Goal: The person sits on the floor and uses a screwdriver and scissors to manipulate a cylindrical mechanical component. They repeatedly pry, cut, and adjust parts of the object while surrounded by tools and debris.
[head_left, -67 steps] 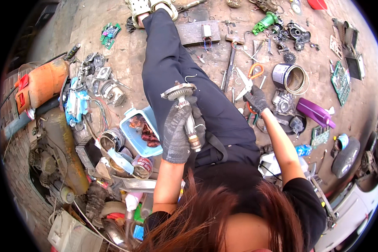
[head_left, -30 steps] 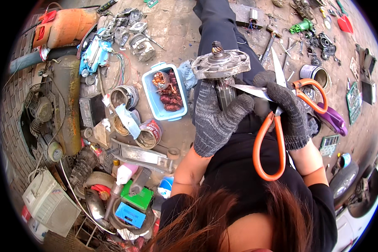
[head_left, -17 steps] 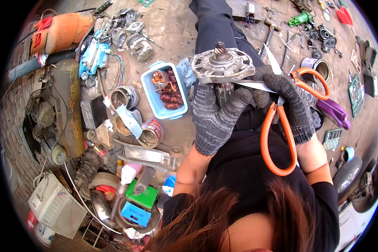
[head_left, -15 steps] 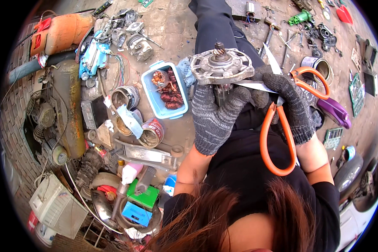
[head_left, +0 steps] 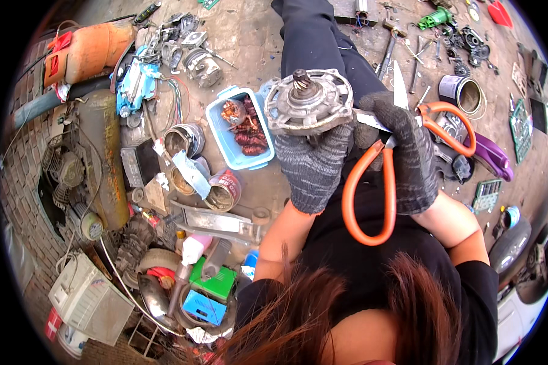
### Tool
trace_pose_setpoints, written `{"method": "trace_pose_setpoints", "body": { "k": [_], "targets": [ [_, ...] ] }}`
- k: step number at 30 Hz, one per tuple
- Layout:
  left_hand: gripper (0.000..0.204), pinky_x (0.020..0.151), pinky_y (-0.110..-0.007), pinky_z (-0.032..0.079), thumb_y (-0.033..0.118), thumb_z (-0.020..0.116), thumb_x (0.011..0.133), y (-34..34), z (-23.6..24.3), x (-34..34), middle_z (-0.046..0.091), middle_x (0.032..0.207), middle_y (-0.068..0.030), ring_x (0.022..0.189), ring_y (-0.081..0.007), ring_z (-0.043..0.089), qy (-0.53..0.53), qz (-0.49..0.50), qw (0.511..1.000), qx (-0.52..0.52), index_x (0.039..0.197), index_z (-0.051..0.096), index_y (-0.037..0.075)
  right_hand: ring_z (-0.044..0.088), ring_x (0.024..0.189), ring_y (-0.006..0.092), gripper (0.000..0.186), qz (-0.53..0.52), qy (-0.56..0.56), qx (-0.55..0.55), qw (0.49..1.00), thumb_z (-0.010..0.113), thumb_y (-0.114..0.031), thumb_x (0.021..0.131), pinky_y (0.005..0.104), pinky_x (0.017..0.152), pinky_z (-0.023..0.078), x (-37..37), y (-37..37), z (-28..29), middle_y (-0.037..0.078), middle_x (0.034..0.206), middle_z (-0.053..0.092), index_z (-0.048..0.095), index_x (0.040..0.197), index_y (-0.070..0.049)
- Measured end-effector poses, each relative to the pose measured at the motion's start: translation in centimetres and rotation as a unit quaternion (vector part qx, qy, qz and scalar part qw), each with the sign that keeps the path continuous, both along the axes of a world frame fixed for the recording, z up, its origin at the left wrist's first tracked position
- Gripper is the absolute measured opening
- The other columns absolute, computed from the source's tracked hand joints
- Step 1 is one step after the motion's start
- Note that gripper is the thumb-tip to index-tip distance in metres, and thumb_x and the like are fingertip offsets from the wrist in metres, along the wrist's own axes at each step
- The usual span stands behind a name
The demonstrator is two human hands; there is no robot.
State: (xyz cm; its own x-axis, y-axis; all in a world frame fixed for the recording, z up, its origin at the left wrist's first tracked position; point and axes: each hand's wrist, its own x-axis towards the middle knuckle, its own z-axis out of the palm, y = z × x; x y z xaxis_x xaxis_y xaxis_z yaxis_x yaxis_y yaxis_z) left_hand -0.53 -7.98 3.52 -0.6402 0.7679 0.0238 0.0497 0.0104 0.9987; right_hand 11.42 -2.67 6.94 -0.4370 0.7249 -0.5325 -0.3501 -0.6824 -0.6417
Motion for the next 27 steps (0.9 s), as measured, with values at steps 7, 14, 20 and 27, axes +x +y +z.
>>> {"method": "trace_pose_setpoints", "body": {
  "k": [7, 14, 20, 27],
  "targets": [
    [0.04, 0.076, -0.029, 0.046, 0.009, 0.075, 0.07, 0.9, 1.3, -0.5, 0.061, 0.096, -0.0082, 0.084, -0.0155, 0.057, -0.133, -0.019, 0.99, -0.038, 0.105, 0.057, -0.001, 0.059, 0.096, 0.0245, 0.03, -0.015, 0.051, -0.042, 0.998, 0.055, -0.018, 0.085, 0.0352, 0.086, 0.049, 0.6, 0.3, -0.5, 0.015, 0.107, 0.058, 0.054, 0.108, 0.001],
    [0.04, 0.075, -0.027, 0.046, 0.008, 0.074, 0.072, 0.6, 1.3, -1.2, 0.061, 0.095, -0.0066, 0.082, -0.0138, 0.056, -0.125, -0.057, 0.99, -0.035, 0.106, 0.055, -0.001, 0.058, 0.097, 0.0223, 0.037, 0.128, -0.194, 0.328, 0.915, 0.058, -0.001, 0.075, 0.032, 0.085, 0.047, 1.7, 0.8, -1.4, 0.013, 0.104, 0.059, 0.053, 0.111, -0.001],
    [0.04, 0.078, -0.027, 0.046, 0.01, 0.072, 0.075, 0.5, 1.3, -1.2, 0.06, 0.099, -0.0072, 0.085, -0.0139, 0.057, -0.109, -0.074, 0.991, -0.014, 0.109, 0.054, -0.001, 0.061, 0.092, 0.0241, 0.029, 0.035, -0.046, 0.025, 0.998, 0.055, -0.015, 0.084, 0.0322, 0.084, 0.05, 0.7, 0.9, -0.5, 0.016, 0.101, 0.061, 0.056, 0.105, 0.004],
    [0.039, 0.079, -0.029, 0.046, 0.012, 0.071, 0.075, 0.3, 1.4, -1.4, 0.061, 0.099, -0.0082, 0.088, -0.0162, 0.059, -0.062, -0.088, 0.994, -0.006, 0.108, 0.054, -0.001, 0.061, 0.085, 0.0188, 0.035, 0.025, 0.018, -0.08, 0.996, 0.045, -0.026, 0.091, 0.0306, 0.078, 0.05, 0.8, 1.1, -0.4, 0.012, 0.103, 0.06, 0.053, 0.112, 0.001]
  ]
}}
